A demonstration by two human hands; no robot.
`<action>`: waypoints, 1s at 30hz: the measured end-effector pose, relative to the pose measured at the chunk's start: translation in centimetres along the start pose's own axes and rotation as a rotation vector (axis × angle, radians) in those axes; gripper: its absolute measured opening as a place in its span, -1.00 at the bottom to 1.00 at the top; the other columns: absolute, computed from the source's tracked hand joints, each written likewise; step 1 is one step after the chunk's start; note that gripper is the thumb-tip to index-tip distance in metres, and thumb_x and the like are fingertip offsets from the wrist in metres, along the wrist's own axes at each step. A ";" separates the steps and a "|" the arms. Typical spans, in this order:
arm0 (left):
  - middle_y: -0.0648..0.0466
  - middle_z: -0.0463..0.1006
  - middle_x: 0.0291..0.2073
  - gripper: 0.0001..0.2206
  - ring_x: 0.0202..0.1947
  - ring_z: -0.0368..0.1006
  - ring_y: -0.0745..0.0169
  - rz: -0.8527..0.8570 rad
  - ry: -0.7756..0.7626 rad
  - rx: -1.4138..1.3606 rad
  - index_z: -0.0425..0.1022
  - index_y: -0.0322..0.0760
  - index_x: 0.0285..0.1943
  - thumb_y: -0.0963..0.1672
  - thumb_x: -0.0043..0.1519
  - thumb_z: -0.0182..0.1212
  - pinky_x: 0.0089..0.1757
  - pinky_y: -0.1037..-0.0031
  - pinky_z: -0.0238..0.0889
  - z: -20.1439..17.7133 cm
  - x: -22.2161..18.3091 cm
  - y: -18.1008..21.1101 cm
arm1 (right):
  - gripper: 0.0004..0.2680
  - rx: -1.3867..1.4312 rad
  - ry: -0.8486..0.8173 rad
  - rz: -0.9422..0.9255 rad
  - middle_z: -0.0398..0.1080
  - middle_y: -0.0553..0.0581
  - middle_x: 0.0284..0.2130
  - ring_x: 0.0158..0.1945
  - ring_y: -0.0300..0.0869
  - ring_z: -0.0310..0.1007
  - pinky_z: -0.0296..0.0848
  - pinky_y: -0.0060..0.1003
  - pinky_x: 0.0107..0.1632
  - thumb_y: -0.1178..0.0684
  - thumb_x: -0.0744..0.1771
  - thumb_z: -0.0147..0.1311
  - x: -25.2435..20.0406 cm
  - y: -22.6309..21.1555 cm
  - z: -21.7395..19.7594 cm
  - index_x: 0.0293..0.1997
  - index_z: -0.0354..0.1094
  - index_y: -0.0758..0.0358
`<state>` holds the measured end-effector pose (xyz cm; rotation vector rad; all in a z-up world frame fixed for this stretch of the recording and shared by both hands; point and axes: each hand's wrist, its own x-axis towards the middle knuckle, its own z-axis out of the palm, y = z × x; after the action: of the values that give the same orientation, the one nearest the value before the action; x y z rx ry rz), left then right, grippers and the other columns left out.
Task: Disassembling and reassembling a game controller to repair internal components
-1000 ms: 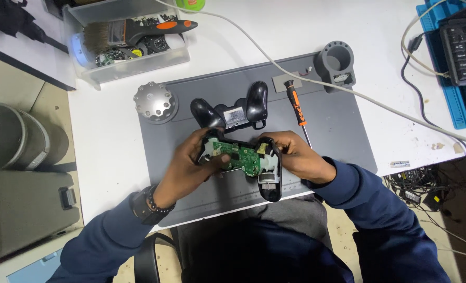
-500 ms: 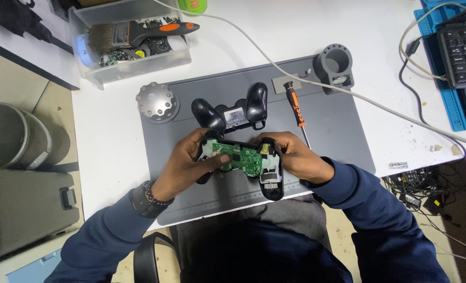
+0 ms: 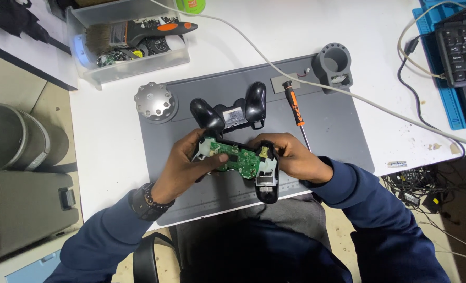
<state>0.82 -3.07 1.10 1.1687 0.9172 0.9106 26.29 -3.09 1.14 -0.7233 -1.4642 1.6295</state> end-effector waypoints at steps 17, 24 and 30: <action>-0.11 0.61 -0.15 -0.66 -0.02 0.48 0.13 0.095 0.022 0.131 0.45 -0.35 0.13 -0.15 0.21 0.37 0.03 0.15 0.40 -0.4 0.2 -0.8 | -0.85 -0.122 0.107 0.018 0.50 0.18 -0.46 -0.37 -0.31 0.40 0.49 -0.38 -0.25 0.28 0.29 0.07 0.2 0.4 -0.5 -0.10 0.49 0.43; -0.11 0.62 -0.13 -0.66 0.03 0.51 0.09 0.103 0.013 0.109 0.45 -0.30 0.15 -0.15 0.21 0.37 0.08 0.13 0.36 0.5 0.1 0.2 | -0.84 -0.183 0.101 0.056 0.55 0.23 -0.43 -0.33 -0.23 0.45 0.51 -0.28 -0.25 0.30 0.28 0.04 -0.1 0.2 -0.5 -0.12 0.50 0.40; -0.16 0.59 -0.12 -0.65 0.02 0.49 0.03 0.061 0.028 0.184 0.41 -0.37 0.15 -0.16 0.23 0.34 0.08 0.06 0.36 -0.3 0.3 -0.9 | -0.80 -0.151 0.158 0.009 0.55 0.23 -0.38 -0.26 -0.23 0.42 0.52 -0.27 -0.17 0.30 0.31 -0.05 -0.3 -0.3 -0.3 -0.06 0.51 0.40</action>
<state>0.69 -2.87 0.13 1.3502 1.0084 0.9081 26.70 -3.17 1.34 -0.9228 -1.4820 1.4442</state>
